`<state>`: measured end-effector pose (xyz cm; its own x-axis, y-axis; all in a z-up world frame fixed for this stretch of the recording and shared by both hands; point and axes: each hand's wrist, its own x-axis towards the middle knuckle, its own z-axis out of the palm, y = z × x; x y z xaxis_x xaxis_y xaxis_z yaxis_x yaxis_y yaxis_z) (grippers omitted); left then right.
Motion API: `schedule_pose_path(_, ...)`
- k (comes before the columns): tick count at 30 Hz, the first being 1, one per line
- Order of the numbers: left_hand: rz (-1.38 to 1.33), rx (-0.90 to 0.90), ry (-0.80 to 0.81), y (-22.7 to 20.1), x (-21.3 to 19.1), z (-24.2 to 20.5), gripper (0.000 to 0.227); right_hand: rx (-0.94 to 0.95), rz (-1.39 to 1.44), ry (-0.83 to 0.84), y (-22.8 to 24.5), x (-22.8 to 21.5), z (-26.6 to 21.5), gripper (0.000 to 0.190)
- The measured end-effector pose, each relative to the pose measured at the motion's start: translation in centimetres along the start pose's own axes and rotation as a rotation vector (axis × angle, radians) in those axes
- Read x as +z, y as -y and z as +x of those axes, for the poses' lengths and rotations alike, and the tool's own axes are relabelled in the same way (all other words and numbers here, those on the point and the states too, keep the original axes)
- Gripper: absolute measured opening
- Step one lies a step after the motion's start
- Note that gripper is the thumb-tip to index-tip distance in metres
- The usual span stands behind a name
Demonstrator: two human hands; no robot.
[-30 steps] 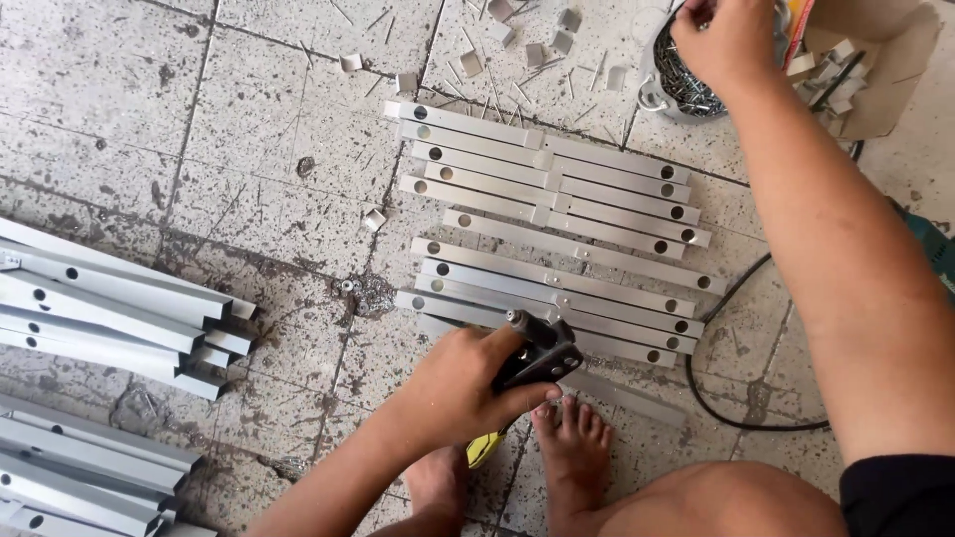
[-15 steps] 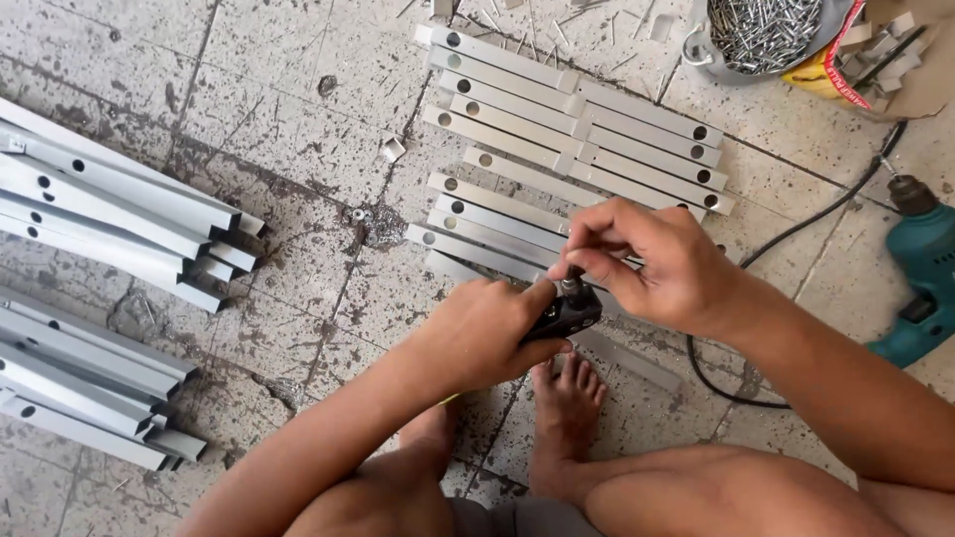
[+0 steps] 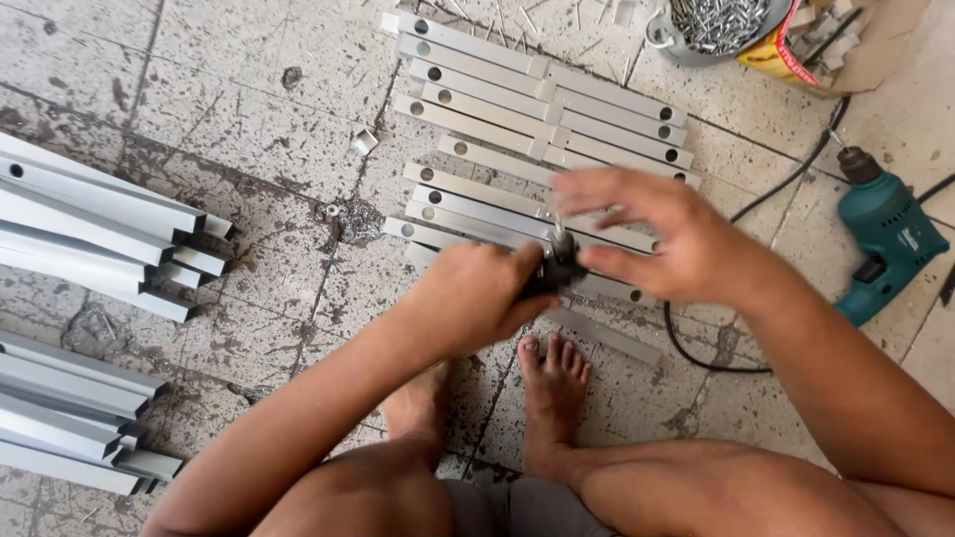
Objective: The person sits on the floor and uses a manual rivet gun to fasten metal brackets onto a series of parallel aluminum bars. They repeatedly pick up rivets, insert them into the holes, and squeeze the tool to secure the connections.
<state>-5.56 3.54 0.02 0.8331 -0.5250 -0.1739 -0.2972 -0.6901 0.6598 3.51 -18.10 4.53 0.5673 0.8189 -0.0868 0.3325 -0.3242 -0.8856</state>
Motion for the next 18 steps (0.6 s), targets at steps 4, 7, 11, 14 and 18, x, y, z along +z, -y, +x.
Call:
schedule_pose_path(4, -0.144, -0.063, -0.24, 0.2, -1.5, 1.9, 0.05, 0.938, -0.301, 0.43, 3.1, 3.7, 2.4, 0.099)
schedule_pose_path(7, -0.079, -0.025, -0.222, -0.8, -2.3, 3.8, 0.04, 0.719, -0.158, 0.08, -1.1, 9.4, 0.8, 0.016)
schedule_pose_path(11, -0.029, 0.028, -0.089, 0.2, -3.6, 4.7, 0.038, 0.764, -0.503, -0.163, -4.7, 9.5, -0.7, 0.028)
schedule_pose_path(14, -0.258, 0.316, -0.45, 0.2, -2.5, 6.3, 0.064, 0.716, -0.045, -0.003, 0.0, 10.0, 0.8, 0.043)
schedule_pose_path(18, -1.001, 0.439, -0.55, -1.6, -3.0, 8.1, 0.05, 0.439, 0.223, -0.307, -1.2, 10.6, -1.7, 0.035)
